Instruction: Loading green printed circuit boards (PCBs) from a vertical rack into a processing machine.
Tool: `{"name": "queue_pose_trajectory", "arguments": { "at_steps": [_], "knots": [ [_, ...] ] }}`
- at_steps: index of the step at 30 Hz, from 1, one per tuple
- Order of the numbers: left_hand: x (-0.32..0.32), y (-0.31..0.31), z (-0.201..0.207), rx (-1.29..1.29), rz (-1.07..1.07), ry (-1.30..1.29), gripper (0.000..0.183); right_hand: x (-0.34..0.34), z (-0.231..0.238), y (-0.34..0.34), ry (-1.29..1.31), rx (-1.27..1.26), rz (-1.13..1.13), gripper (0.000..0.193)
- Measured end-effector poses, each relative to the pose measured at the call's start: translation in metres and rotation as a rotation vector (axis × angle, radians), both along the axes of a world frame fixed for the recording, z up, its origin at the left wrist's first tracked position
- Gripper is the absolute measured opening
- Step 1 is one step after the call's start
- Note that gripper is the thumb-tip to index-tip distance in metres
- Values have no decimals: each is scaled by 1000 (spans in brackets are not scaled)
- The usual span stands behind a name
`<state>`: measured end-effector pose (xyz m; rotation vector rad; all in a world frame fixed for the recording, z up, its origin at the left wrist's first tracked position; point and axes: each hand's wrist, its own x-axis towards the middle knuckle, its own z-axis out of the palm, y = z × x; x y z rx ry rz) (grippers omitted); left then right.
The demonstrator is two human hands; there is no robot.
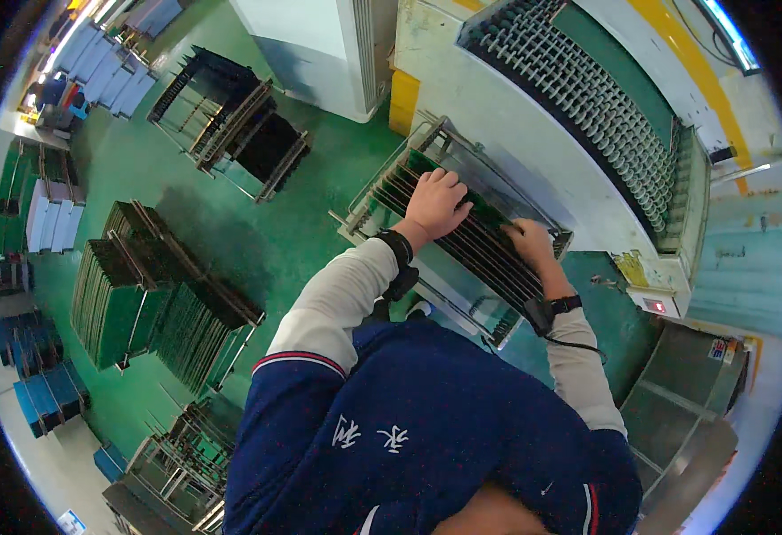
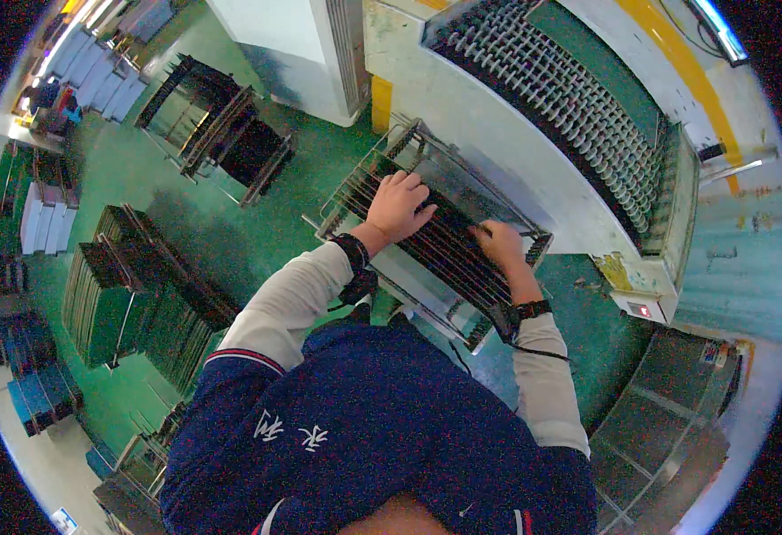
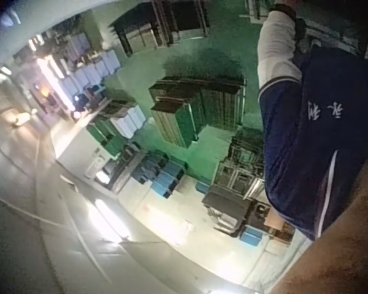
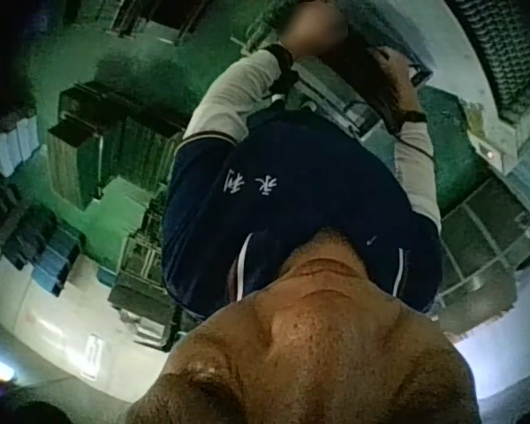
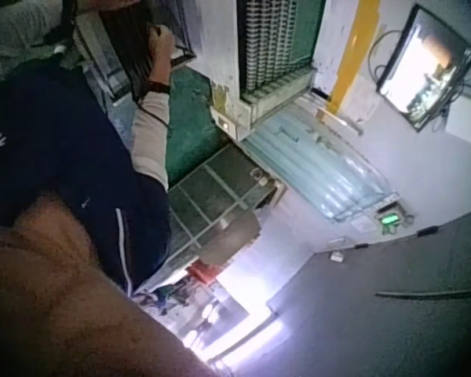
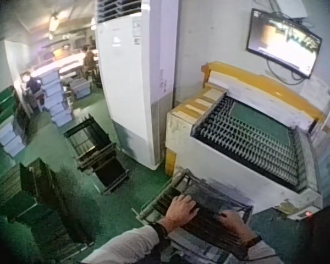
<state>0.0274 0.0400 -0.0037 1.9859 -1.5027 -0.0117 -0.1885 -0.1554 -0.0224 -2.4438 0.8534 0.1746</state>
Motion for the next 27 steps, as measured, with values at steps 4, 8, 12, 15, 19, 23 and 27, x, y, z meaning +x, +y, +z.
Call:
{"name": "queue_pose_trajectory", "arguments": {
  "at_steps": [4, 8, 12, 15, 19, 23, 27],
  "knots": [
    [-1, -7, 1, 18, -5, -2, 28, 1, -2, -5, 46, -151, 47, 38],
    [3, -7, -6, -32, 11, -2, 29, 16, 100, -1, 53, -250, 13, 39],
    [2, -9, 4, 0, 6, 20, 33, -19, 206, -32, -138, -368, 0, 34],
    [0, -12, 6, 37, 12, 38, 39, -78, 229, -86, -372, -144, -336, 28],
    [1, -14, 5, 122, 16, 15, 46, -97, 229, -94, -1096, 246, -797, 26],
    [1, -18, 2, 124, -4, -9, 49, -141, 178, -122, -763, -244, -632, 37],
    [6, -16, 0, 167, 13, -29, 47, -79, 142, -96, -1241, 880, -735, 40]
  ]
}}
